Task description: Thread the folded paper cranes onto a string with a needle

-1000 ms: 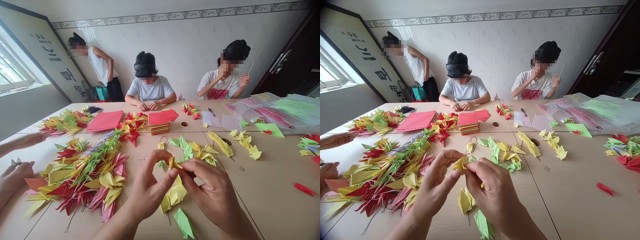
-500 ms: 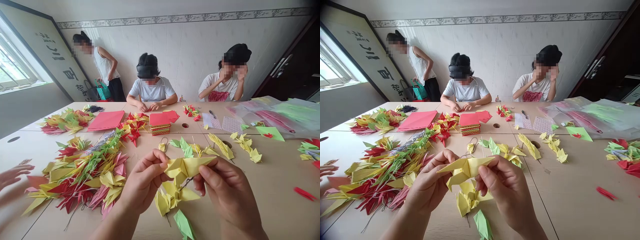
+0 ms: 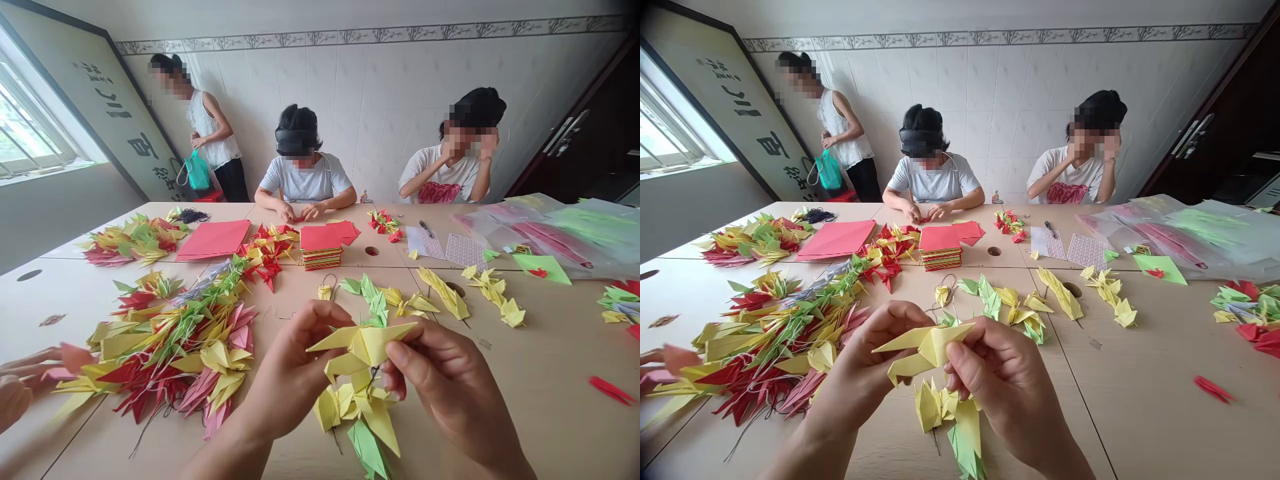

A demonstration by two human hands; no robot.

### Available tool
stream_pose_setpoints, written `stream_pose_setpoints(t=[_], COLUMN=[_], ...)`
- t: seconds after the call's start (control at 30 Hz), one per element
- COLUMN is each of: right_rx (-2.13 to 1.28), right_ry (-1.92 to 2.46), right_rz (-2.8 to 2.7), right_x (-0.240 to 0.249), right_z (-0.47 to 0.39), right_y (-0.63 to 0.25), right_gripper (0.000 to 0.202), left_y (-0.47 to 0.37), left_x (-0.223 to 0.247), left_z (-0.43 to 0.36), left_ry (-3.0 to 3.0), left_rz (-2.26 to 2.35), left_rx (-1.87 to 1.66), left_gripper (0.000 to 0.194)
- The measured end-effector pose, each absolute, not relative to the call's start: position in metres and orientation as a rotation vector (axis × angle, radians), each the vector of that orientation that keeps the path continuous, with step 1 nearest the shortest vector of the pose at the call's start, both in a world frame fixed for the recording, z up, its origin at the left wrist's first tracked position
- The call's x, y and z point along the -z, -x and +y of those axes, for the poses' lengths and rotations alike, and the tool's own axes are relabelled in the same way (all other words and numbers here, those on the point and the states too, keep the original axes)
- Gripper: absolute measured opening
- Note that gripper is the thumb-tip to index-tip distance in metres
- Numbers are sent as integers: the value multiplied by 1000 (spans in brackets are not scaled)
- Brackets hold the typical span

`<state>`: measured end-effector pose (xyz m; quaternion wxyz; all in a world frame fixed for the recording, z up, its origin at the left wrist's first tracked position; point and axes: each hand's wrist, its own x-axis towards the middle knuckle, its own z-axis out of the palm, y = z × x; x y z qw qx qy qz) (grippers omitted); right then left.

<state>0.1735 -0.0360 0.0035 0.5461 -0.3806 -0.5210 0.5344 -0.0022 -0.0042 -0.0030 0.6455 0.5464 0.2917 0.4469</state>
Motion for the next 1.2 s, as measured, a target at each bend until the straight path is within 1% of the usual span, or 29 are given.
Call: stream_pose_setpoints(t=[0.13, 0.33, 0.43, 0.57, 0.73, 0.87, 0.97, 1.1, 1.2], right_rx=[-1207, -1269, -1304, -1304, -1260, -1282, -1294, -1298, -1295], right_ry=[860, 801, 791, 803, 829, 836, 816, 812, 823], right_rz=[-1208, -1177, -1150, -1130, -1114, -1110, -1107, -1098, -1134], right_x=[1, 1, 1, 3, 2, 2, 3, 4, 3], right_z=[-34, -31, -30, -29, -27, -26, -26, -27, -26], right_y=[-175, -177, -176, -176, -177, -177, -177, -179, -180], right_gripper=[14, 17, 17, 18, 17, 18, 18, 17, 18], left_y=[3, 5, 4, 3, 1, 1, 0, 2, 5], left_x=[2, -3, -1, 2, -4, -6, -3, 2, 2], left_z=[-2, -2, -1, 2, 1, -1, -2, -2, -2], left_ry=[-1122, -1085, -1057, -1031, -1119, -1199, -1148, -1149, -1218], left_rz=[417, 335, 343, 385, 480, 592, 526, 488, 419], left_rx=[-939, -894, -905, -917, -938, -958, -951, -965, -961], left_gripper=[24, 27, 25, 26, 16, 15, 19, 31, 29])
